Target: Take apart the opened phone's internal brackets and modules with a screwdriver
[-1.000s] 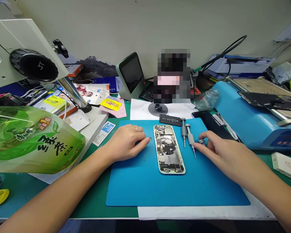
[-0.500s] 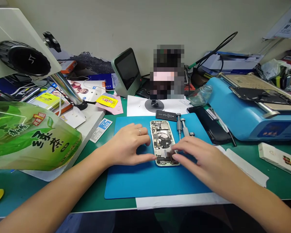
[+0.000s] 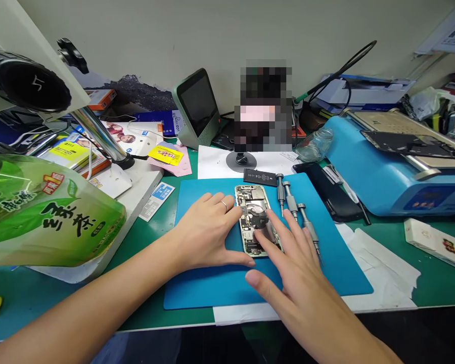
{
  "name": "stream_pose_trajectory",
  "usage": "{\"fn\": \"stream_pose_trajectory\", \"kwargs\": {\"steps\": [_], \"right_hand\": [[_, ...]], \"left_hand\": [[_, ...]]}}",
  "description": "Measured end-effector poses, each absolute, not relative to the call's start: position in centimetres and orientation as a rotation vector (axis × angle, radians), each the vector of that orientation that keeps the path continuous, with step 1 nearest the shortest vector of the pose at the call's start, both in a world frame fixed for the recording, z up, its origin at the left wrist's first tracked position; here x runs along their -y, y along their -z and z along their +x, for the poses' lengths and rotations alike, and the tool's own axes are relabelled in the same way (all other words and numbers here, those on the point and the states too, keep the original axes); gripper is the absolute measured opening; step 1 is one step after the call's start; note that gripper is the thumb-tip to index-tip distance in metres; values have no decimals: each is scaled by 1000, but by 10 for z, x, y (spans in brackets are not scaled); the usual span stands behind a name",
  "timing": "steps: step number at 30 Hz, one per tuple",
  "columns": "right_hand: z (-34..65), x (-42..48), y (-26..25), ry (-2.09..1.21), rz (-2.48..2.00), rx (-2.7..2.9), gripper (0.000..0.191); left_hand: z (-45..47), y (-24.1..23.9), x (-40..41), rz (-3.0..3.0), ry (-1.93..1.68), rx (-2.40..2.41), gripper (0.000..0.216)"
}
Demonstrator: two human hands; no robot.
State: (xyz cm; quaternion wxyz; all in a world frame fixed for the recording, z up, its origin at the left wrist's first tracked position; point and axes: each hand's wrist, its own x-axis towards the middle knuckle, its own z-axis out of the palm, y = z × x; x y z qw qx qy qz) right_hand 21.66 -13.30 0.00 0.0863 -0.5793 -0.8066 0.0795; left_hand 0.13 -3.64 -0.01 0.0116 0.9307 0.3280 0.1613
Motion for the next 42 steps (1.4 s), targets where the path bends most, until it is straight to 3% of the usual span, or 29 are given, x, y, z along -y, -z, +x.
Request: {"fn": "stream_pose_trajectory", "kwargs": {"steps": [8, 26, 35, 42], "right_hand": [[216, 133, 1, -357, -1750, 2391, 77], [214, 131, -6, -751, -1726, 2113, 69], [214, 131, -4, -855, -1715, 2051, 68], [216, 132, -5, -970, -1732, 1985, 67]], "left_hand": [[3, 2, 37, 2832, -452, -930, 62], [2, 1, 36, 2821, -505, -903, 62], [3, 3, 38, 2726, -671, -849, 31], [5, 5, 40, 2666, -711, -862, 25]]}}
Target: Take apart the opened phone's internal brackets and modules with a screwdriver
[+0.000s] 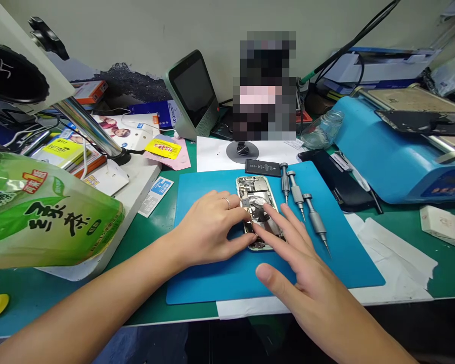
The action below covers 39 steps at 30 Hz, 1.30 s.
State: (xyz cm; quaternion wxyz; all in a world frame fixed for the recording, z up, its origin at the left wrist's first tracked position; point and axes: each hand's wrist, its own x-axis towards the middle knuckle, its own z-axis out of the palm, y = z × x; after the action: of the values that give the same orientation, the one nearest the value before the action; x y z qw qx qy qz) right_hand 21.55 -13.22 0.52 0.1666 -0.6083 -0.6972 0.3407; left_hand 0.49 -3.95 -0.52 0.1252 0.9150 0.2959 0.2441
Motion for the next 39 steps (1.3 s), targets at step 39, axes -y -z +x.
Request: {"fn": "stream_pose_trajectory", "kwargs": {"steps": [39], "right_hand": [[265, 150, -2, -470, -1539, 1683, 33]], "left_hand": [[-34, -36, 17, 2600, -266, -1041, 16]]}}
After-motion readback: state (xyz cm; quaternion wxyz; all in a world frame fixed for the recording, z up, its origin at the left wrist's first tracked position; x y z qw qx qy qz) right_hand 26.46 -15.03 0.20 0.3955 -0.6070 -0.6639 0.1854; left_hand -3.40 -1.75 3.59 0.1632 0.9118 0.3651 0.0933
